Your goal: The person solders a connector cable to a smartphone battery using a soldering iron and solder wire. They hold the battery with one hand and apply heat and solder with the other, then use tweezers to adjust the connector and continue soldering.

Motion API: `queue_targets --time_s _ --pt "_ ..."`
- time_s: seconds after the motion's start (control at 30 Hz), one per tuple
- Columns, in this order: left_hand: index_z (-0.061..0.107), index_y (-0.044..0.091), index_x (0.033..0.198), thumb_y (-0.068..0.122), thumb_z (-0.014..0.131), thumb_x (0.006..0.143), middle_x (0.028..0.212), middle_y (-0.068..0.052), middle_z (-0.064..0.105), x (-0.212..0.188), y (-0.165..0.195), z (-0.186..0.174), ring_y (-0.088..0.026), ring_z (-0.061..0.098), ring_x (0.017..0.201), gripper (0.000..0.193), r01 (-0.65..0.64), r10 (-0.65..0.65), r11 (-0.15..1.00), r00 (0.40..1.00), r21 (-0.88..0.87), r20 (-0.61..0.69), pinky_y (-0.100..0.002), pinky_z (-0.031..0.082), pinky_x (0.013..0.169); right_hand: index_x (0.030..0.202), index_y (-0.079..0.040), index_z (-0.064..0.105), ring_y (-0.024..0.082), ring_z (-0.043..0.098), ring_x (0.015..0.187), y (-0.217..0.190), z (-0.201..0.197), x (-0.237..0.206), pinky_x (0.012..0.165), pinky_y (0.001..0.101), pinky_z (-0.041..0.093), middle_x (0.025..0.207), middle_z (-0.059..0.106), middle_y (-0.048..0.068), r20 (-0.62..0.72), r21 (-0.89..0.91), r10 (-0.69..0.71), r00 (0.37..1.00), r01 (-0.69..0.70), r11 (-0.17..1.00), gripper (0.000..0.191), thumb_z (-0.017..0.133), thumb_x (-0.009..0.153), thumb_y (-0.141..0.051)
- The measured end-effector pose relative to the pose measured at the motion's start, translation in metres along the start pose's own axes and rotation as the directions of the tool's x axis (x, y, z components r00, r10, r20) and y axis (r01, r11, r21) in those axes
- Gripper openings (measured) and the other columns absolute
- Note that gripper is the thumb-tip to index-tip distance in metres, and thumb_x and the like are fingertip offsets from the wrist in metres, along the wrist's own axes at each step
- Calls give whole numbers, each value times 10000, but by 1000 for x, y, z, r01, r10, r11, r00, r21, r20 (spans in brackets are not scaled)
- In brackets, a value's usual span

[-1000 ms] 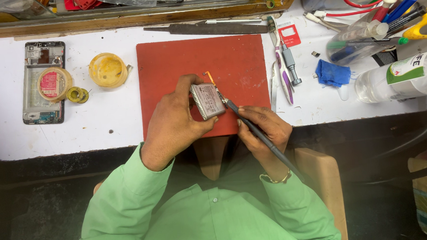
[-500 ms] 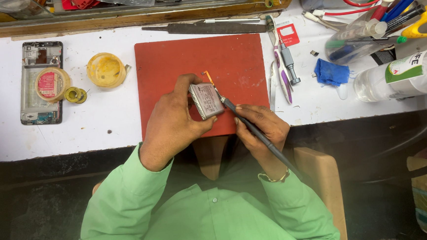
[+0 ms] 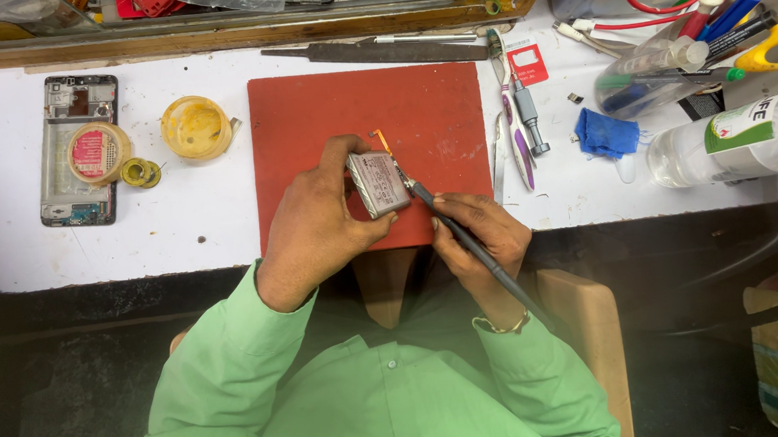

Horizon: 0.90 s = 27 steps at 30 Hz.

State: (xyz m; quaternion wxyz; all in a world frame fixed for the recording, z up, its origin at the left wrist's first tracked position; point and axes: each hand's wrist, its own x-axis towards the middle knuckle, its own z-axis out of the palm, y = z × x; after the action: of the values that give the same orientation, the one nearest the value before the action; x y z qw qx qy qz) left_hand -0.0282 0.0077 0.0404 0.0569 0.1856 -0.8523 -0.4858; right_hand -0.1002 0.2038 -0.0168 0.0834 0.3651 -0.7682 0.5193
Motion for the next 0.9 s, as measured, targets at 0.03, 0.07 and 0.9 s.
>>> queue_targets --time_s 0.03,0.07,0.9 --pt "519 78 1250 166 848 695 848 -126 745 0 0 0 -274 730 729 651 31 -31 999 999 12 11 -391 551 641 1061 22 733 202 760 852 0 0 0 725 269 629 1006 752 152 1 3 8 1000 -8 1000 239 748 827 67" --pt "523 84 1252 168 848 695 830 -132 740 0 0 -1 -278 725 714 651 62 -63 998 998 24 22 -395 546 637 1061 22 732 201 760 851 0 0 0 722 267 629 1006 752 152 3 6 15 1000 -15 1000 240 747 826 67" --pt "522 74 1239 153 859 689 910 -129 761 0 -3 2 -289 759 850 649 4 -4 1000 1000 5 5 -385 579 716 1095 22 735 199 757 860 1 2 1 731 270 627 1034 754 155 -4 -16 -12 1000 12 1000 243 766 857 66"
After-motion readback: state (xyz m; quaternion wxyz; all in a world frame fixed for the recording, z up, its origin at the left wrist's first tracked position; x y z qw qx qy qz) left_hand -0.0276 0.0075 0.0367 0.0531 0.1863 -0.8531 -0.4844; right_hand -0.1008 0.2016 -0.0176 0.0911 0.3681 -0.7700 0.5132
